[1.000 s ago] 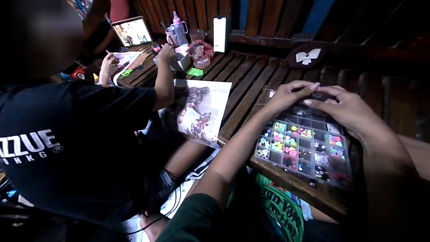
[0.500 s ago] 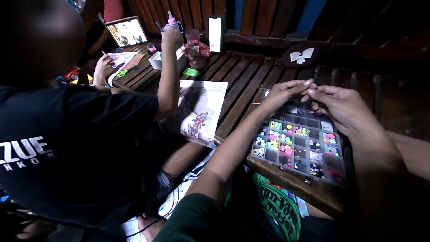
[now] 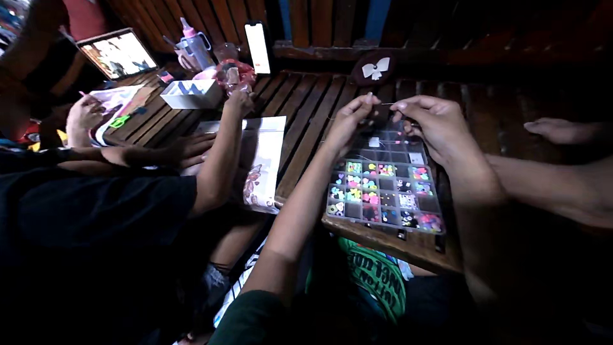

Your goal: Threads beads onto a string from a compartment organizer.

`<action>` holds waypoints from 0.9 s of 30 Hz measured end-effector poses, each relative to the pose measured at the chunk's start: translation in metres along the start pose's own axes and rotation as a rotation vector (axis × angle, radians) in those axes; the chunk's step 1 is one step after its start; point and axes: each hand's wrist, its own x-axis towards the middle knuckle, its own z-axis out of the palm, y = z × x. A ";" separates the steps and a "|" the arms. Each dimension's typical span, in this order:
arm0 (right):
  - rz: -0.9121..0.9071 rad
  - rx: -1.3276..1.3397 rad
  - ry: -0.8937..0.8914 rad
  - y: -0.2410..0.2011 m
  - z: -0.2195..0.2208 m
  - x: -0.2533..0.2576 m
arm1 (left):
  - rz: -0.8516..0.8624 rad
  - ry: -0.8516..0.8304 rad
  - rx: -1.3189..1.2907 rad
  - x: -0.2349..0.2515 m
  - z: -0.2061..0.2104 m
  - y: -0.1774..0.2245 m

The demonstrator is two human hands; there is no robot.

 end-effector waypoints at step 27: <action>0.024 0.374 0.160 -0.006 -0.019 0.002 | -0.063 0.061 -0.078 0.003 -0.002 0.000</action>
